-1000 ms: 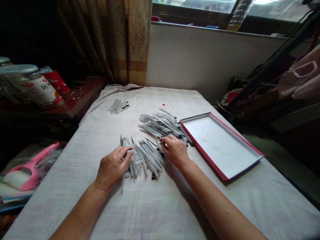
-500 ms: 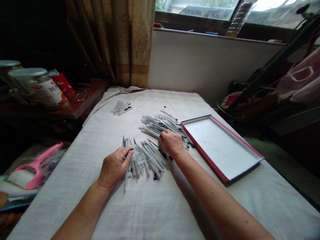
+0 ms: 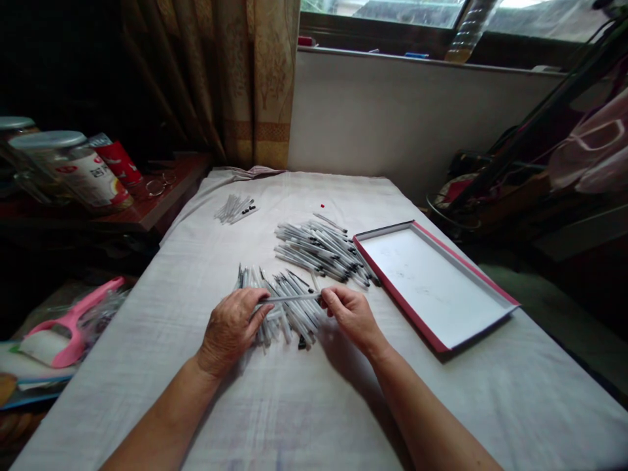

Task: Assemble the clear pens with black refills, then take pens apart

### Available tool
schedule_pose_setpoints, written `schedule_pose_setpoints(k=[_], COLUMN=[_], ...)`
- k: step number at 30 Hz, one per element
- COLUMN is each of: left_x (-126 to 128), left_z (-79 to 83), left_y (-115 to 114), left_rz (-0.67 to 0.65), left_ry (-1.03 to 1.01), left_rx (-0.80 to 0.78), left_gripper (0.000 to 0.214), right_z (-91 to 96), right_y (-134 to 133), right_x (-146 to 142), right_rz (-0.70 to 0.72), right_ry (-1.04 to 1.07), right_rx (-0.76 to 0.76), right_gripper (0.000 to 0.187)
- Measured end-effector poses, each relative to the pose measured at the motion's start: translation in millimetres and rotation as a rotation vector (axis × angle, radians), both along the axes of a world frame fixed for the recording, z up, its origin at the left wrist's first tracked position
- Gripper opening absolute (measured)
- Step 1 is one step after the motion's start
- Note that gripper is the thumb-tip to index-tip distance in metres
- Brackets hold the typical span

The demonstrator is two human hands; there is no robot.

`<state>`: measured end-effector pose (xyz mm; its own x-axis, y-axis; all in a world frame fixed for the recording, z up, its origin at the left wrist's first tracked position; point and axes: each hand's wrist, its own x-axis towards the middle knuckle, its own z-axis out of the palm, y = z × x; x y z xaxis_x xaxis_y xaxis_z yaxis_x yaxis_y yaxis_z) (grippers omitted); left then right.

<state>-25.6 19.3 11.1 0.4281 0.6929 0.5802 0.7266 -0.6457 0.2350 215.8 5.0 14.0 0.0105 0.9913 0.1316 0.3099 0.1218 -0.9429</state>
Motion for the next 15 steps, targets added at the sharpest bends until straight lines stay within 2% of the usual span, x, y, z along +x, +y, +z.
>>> schedule_pose_setpoints(k=[5, 11, 15], left_x=[2.7, 2.7, 1.6], left_z=[1.5, 2.1, 2.4], left_y=[-1.9, -2.3, -1.4], left_rz=[-0.044, -0.039, -0.044], left_ry=[-0.007, 0.030, 0.046], left_rx=[-0.013, -0.135, -0.125], left_gripper=[0.023, 0.030, 0.037], right_z=[-4.8, -6.7, -8.9], right_y=[3.5, 1.1, 0.5], right_x=[3.7, 8.5, 10.1], right_rz=[-0.033, -0.018, -0.018], right_ry=[0.071, 0.138, 0.193], right_rx=[-0.027, -0.025, 0.001], right_gripper=[0.040, 0.030, 0.023])
